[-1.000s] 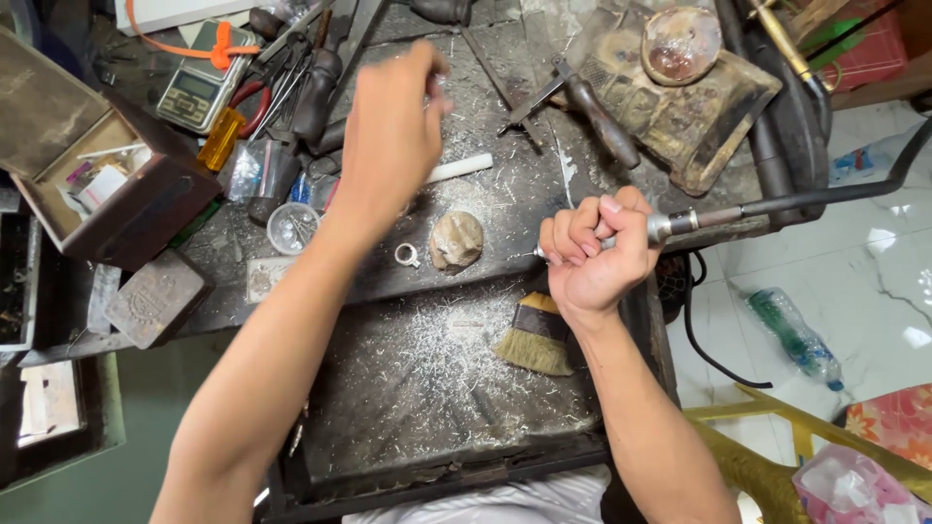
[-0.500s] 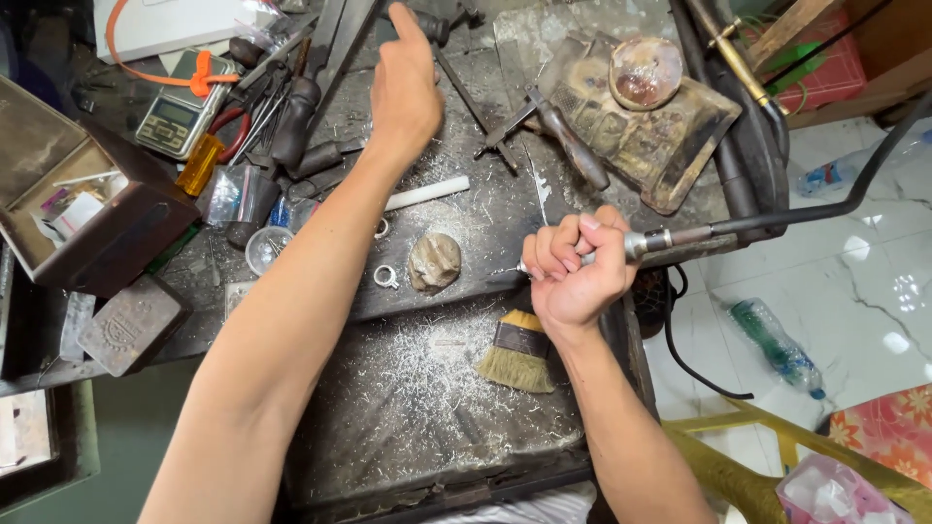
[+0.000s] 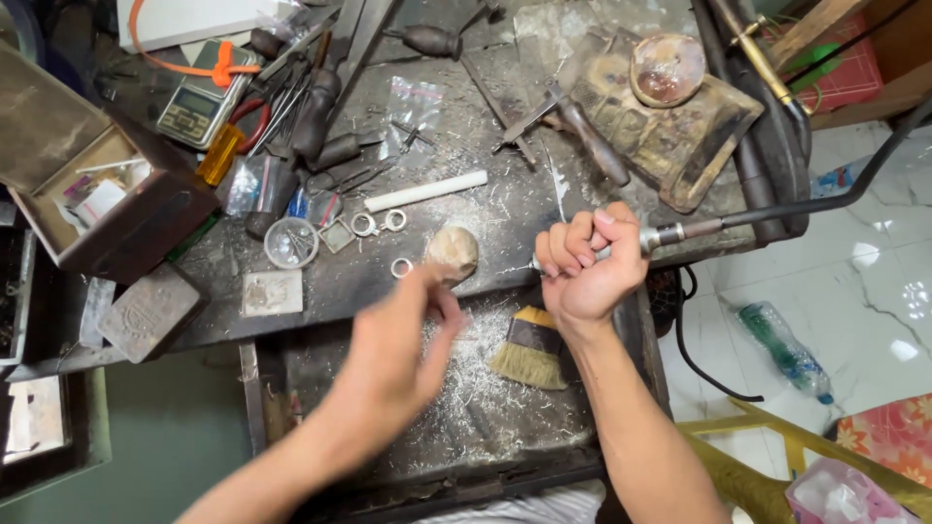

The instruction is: Using a rotary tool to shape and refine a jewelry component held in a wooden block on a workbench.

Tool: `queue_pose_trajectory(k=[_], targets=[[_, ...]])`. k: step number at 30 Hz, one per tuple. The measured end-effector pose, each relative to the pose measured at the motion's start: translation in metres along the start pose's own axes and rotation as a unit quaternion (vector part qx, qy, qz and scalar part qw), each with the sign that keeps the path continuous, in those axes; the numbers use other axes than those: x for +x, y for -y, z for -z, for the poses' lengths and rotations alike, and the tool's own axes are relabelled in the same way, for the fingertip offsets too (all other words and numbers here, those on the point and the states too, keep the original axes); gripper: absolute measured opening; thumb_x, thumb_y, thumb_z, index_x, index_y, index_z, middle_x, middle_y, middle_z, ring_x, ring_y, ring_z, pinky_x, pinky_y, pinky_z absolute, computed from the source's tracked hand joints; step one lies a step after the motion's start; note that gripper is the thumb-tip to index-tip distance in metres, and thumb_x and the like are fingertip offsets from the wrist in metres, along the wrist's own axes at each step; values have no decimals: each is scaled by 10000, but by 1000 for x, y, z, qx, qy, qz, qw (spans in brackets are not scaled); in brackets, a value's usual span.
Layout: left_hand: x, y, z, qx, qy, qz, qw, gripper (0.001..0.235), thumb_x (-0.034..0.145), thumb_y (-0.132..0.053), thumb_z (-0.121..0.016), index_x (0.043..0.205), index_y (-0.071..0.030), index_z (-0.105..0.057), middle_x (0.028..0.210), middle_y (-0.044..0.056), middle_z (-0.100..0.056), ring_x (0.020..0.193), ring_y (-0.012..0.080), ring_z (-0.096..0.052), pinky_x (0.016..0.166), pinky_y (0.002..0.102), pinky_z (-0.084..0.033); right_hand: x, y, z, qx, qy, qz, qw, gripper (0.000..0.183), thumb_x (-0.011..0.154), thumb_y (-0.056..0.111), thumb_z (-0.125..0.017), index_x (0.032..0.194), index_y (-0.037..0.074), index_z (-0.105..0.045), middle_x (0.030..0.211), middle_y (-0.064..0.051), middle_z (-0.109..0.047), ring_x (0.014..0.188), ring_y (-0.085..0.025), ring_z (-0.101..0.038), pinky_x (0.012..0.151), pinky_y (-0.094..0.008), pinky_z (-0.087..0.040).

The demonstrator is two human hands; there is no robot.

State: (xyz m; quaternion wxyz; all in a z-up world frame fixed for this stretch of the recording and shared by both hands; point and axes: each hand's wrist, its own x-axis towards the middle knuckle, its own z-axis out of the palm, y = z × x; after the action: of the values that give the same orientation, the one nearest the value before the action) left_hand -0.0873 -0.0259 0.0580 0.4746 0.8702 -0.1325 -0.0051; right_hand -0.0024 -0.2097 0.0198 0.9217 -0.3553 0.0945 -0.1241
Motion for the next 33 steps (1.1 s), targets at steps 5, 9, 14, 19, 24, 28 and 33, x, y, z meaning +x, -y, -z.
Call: queue_pose_trajectory(k=[5, 9, 14, 19, 24, 28, 33], targets=[[-36, 27, -39, 15, 70, 50, 996, 352, 1022, -96, -519, 1371, -59, -491, 945, 139, -670, 769, 282, -658, 633, 420, -512, -7, -1, -1, 11, 31, -43, 998, 264, 804, 137, -446, 598, 184, -289, 436, 34, -182, 372, -101, -92, 379, -286, -97], [-38, 34, -52, 21, -35, -3, 999, 350, 993, -143, -660, 1301, -17, -552, 975, 163, -687, 868, 265, -685, 701, 384, -543, -14, -4, -1, 3, 57, -64, 996, 266, 828, 151, -435, 607, 189, -293, 436, 40, -174, 366, -93, -97, 365, -272, -92], [-21, 22, -42, 18, -91, -38, 995, 198, 966, -36, -674, 1145, -23, -590, 894, 103, -596, 769, 214, -587, 650, 345, -471, -19, -10, -2, 7, 91, -62, 994, 275, 840, 140, -434, 608, 196, -295, 438, 45, -184, 364, -87, -106, 357, -267, -109], [-21, 16, -39, 84, -63, -9, 994, 189, 1014, -152, -645, 1178, -89, -578, 704, 74, -592, 578, 240, -528, 479, 376, -395, -20, -12, -1, 6, 97, -58, 994, 280, 848, 126, -427, 614, 189, -286, 443, 32, -180, 371, -93, -98, 363, -271, -107], [-14, 13, -41, 123, -153, -86, 977, 301, 981, -217, -722, 1180, -22, -606, 1017, 130, -689, 733, 239, -668, 509, 347, -529, -20, -12, -2, 18, 102, -63, 993, 262, 839, 126, -444, 620, 181, -311, 445, 39, -190, 367, -84, -120, 349, -265, -128], [-3, 8, -37, 85, -159, -94, 979, 177, 996, -185, -680, 1119, -57, -686, 959, 108, -691, 736, 277, -739, 582, 364, -614, -15, -24, 19, 40, 129, -65, 989, 273, 880, 162, -482, 659, 205, -327, 440, 45, -160, 337, -84, -160, 325, -256, -251], [-6, 26, -50, -96, -183, -9, 978, 22, 940, -124, -738, 933, -118, -757, 789, 36, -731, 577, 162, -662, 453, 241, -510, -15, -22, 19, 38, 139, -85, 986, 262, 866, 164, -484, 654, 209, -336, 437, 51, -167, 334, -80, -160, 325, -253, -249]])
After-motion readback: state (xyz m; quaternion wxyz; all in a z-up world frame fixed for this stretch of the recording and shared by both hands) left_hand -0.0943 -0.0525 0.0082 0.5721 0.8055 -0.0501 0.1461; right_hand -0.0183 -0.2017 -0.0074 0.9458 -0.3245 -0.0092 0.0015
